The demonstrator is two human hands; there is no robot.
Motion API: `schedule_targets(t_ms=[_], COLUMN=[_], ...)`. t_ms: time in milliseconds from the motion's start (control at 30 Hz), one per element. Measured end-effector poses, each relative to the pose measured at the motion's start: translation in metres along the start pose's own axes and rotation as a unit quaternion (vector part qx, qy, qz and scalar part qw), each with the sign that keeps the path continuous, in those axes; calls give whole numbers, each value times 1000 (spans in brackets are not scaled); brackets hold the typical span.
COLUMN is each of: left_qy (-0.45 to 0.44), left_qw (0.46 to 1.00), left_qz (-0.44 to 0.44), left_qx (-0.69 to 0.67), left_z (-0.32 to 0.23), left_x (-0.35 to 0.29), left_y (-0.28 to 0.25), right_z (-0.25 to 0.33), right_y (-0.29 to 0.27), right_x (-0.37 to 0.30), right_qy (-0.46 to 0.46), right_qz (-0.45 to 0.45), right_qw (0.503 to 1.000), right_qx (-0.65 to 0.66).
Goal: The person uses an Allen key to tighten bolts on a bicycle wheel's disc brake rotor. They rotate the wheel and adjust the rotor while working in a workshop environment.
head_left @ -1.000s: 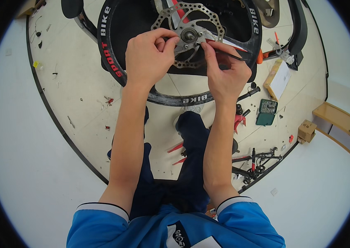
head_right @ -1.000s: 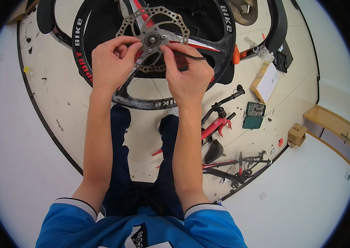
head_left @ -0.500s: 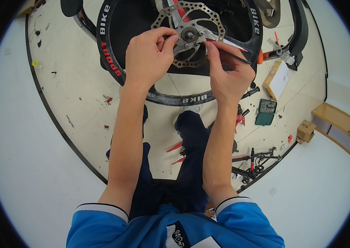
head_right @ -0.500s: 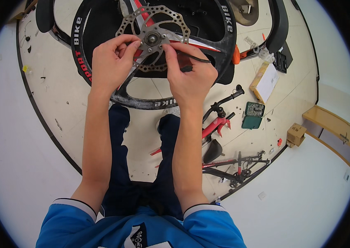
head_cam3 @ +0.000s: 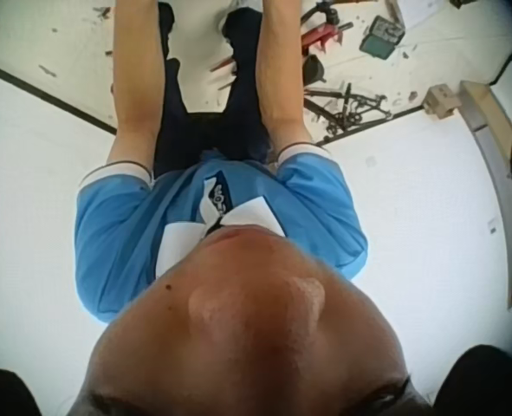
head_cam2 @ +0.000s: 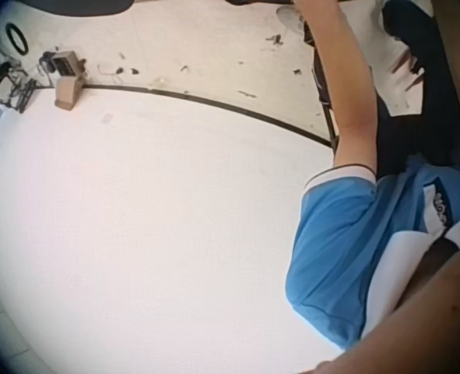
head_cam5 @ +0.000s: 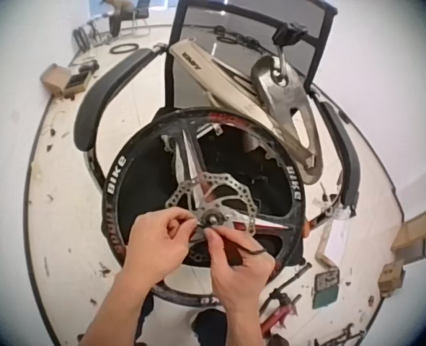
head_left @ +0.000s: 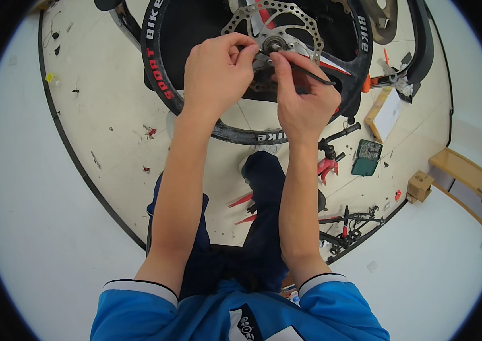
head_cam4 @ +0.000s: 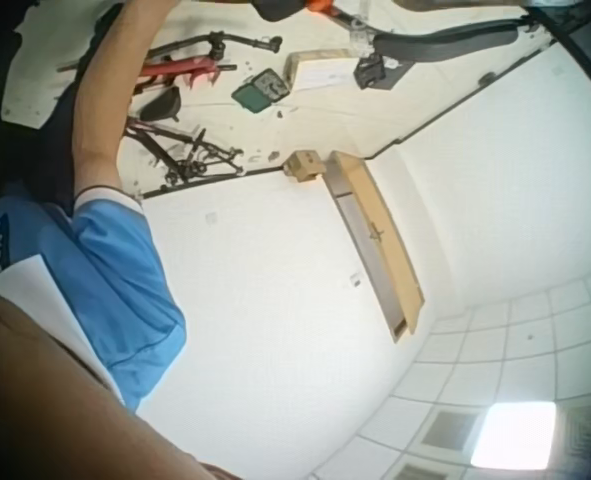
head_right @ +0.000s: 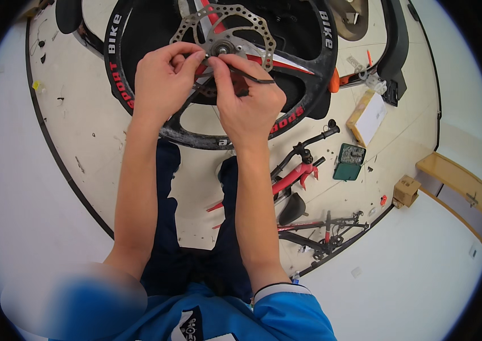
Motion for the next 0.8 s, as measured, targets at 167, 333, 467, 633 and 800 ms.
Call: schedule_targets(t_ms=[167, 333, 467, 633, 800], left_qy=[-2, 3, 23, 90, 151], left_qw=[1000, 1000, 1000, 996, 987], left_qz=[6, -6, -8, -21, -49], left_qx=[-8, -17, -10, -7, 4], left_z=[-1, 1, 0, 3, 1], left_x=[1, 0, -1, -6, -8], left_y=[2, 0, -1, -1, -1], right_z=[-4, 2, 2, 0, 0], right_y=[1, 5, 7, 5, 3], right_x=[1, -1, -2, -1, 0], right_qy=[35, 0, 9, 18, 38], right_qz=[-15, 6, 8, -6, -15], right_qw=[999, 1000, 1000, 1000, 999], right_qx=[30, 1, 6, -5, 1])
Point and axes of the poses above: each hand's wrist, its own x-axis towards the middle knuckle, its own y-axis out of the palm, z = x × y, the point moved 6 cm from there along x, towards the middle knuckle, and after that the axes turned 7 degrees about -z, right-handed, at the moved point
